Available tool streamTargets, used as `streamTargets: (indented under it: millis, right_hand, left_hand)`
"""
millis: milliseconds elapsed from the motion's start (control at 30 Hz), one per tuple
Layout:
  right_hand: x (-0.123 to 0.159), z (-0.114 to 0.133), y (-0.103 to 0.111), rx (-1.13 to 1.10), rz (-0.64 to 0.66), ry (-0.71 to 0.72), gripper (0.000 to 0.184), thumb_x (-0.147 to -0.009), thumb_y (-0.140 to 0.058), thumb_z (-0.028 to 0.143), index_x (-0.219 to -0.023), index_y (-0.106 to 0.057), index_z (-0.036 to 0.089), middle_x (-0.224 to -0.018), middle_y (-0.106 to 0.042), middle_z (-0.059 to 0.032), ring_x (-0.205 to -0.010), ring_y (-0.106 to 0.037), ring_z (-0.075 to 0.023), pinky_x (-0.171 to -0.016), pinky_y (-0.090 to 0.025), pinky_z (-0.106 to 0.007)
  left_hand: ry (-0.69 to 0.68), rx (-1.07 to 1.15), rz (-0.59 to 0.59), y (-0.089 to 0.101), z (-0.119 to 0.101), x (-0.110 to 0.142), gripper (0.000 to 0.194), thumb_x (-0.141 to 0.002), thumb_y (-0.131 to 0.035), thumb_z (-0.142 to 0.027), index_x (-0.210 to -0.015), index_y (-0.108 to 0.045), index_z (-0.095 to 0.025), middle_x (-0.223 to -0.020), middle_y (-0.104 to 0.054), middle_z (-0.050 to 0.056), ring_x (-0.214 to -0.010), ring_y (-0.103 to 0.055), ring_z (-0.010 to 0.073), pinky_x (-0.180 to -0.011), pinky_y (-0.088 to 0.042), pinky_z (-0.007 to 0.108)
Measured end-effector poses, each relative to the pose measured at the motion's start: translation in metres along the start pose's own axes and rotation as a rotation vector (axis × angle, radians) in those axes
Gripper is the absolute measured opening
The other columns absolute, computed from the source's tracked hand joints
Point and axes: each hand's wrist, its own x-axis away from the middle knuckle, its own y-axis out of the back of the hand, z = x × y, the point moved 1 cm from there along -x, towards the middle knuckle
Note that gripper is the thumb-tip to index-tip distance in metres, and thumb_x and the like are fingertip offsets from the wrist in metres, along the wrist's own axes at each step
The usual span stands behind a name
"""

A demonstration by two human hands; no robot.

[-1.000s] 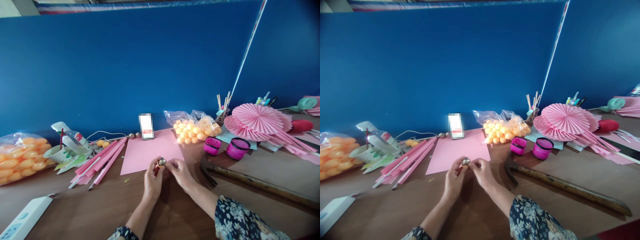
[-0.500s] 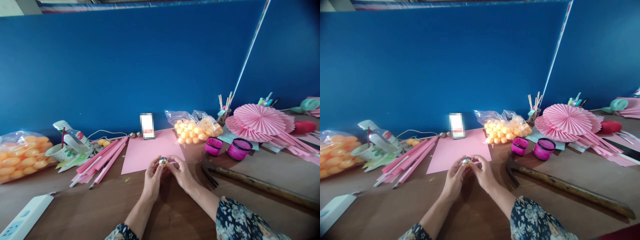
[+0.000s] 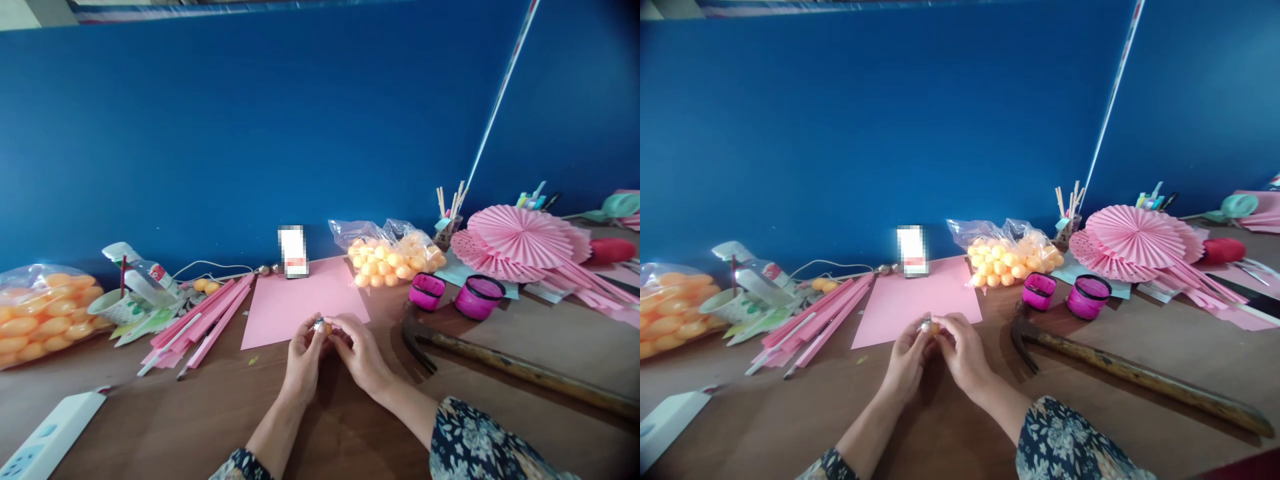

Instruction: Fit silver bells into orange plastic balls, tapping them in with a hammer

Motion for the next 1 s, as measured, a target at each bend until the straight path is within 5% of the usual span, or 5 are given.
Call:
streamTargets:
  millis: [700, 900, 1000]
  right_hand:
    - [0.000, 0.001, 0.001, 0.182, 0.007, 0.030, 0.028, -0.075, -0.056, 0.014, -0.101, -0.056, 0.023, -0.098, -0.060, -0.0045, -0.090, -0.055, -0.0186, -0.081, -0.044, -0.034]
    - [-0.007, -0.012, 0.007, 0.306, -0.107, 0.032, 0.024, -0.081, -0.050, 0.022, -0.105, -0.051, 0.020, -0.100, -0.058, -0.0071, -0.091, -0.054, -0.0196, -0.082, -0.044, -0.035]
    - [-0.009, -0.020, 0.006, 0.448, -0.050, 0.076, 0.024, -0.082, -0.047, 0.019, -0.105, -0.053, 0.018, -0.100, -0.059, -0.0078, -0.092, -0.052, -0.0211, -0.082, -0.042, -0.036]
  left_hand:
    - [0.035, 0.025, -0.003, 0.002, 0.000, -0.001, 0.038, -0.074, -0.059, -0.031, -0.109, -0.052, -0.016, -0.096, -0.064, 0.008, -0.088, -0.061, 0.0187, -0.076, -0.049, 0.029]
    - [-0.043, 0.114, -0.154, 0.009, -0.010, -0.009, 0.033, -0.074, -0.059, -0.034, -0.102, -0.055, -0.017, -0.094, -0.063, 0.007, -0.078, -0.063, 0.0157, -0.067, -0.052, 0.026]
    - [-0.080, 0.123, -0.206, 0.012, -0.012, -0.011, 0.034, -0.072, -0.061, -0.033, -0.102, -0.056, -0.018, -0.098, -0.062, 0.007, -0.077, -0.063, 0.0140, -0.065, -0.052, 0.023]
